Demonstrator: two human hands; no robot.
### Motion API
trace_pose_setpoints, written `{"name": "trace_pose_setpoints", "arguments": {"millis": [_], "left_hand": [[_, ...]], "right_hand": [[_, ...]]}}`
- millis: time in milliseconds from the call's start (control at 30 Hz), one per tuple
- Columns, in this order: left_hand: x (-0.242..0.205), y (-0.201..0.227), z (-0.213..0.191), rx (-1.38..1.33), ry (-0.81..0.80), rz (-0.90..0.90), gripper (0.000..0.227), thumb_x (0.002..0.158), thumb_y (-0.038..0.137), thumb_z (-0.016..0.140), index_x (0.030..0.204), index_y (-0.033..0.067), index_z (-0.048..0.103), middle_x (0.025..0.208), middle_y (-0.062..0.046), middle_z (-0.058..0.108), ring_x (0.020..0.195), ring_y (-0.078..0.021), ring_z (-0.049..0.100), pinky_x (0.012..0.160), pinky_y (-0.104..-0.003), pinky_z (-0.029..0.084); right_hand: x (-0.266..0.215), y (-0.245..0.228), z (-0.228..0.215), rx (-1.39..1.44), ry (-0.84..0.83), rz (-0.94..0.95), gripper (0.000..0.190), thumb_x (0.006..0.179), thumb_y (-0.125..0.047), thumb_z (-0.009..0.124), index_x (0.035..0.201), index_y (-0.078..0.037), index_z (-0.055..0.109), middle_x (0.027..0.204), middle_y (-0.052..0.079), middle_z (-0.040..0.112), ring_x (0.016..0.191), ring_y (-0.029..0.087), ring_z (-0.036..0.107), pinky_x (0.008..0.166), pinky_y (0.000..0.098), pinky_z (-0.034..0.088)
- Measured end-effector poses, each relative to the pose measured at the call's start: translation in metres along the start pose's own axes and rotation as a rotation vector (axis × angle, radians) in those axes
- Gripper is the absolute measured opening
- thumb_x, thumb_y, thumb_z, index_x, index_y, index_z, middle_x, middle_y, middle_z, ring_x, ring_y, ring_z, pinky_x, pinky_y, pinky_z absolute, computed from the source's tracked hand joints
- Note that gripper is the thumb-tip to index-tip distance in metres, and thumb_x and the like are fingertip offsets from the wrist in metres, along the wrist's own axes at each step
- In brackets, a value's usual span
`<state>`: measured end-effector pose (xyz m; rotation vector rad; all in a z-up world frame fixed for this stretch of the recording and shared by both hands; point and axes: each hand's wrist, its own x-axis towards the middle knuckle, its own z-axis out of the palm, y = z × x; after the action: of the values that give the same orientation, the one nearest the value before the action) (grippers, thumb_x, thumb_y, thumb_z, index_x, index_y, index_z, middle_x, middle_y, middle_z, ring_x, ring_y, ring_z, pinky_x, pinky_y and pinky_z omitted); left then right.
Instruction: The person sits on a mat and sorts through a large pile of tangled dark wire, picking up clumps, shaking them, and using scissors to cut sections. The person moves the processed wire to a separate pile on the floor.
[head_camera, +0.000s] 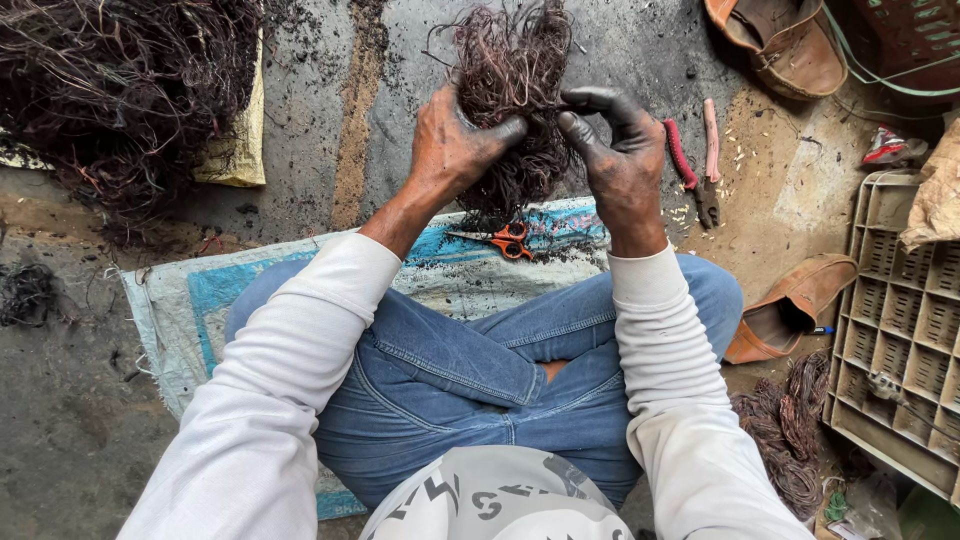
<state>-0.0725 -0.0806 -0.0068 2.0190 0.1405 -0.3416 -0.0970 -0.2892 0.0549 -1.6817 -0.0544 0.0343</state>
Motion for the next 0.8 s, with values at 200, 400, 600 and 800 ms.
{"name": "trace_pose_setpoints", "arguments": {"millis": [200,400,600,800], "left_hand": [[0.004,-0.023,0.010,0.012,0.020,0.049,0.084,0.076,0.053,0.086,0.125,-0.0101,0.059,0.110,-0.024,0.067,0.103,-0.0336,0.068,0.092,-0.051,0.056],[0.010,-0.037,0.014,-0.026,-0.033,-0.132,0.080,0.081,0.056,0.066,0.129,-0.0080,0.057,0.116,-0.024,0.066,0.105,-0.0318,0.067,0.091,-0.050,0.059],[0.009,-0.041,0.013,-0.152,-0.023,-0.087,0.092,0.086,0.061,0.069,0.139,-0.0102,0.046,0.132,-0.028,0.054,0.123,-0.0341,0.056,0.103,-0.050,0.050],[0.011,-0.049,0.011,-0.448,-0.082,-0.111,0.104,0.080,0.059,0.072,0.148,-0.0080,0.031,0.133,-0.028,0.049,0.124,-0.0369,0.057,0.101,-0.050,0.057]], "right_hand": [[0.001,0.010,0.004,0.047,0.131,-0.009,0.017,0.095,-0.002,0.081,0.110,-0.005,0.073,0.106,0.005,0.073,0.102,0.013,0.068,0.095,0.0281,0.059],[0.005,0.022,-0.014,0.257,0.265,0.034,0.012,0.097,-0.004,0.076,0.107,-0.006,0.070,0.101,0.004,0.071,0.095,0.017,0.070,0.088,0.0330,0.065],[0.007,0.025,-0.025,0.383,0.252,0.004,0.030,0.100,-0.005,0.081,0.125,-0.005,0.065,0.105,0.009,0.070,0.098,0.021,0.071,0.095,0.0370,0.063],[0.010,0.018,-0.027,0.358,0.240,0.117,0.035,0.102,-0.029,0.075,0.127,-0.007,0.065,0.115,0.009,0.072,0.103,0.022,0.073,0.092,0.0403,0.063]]}}
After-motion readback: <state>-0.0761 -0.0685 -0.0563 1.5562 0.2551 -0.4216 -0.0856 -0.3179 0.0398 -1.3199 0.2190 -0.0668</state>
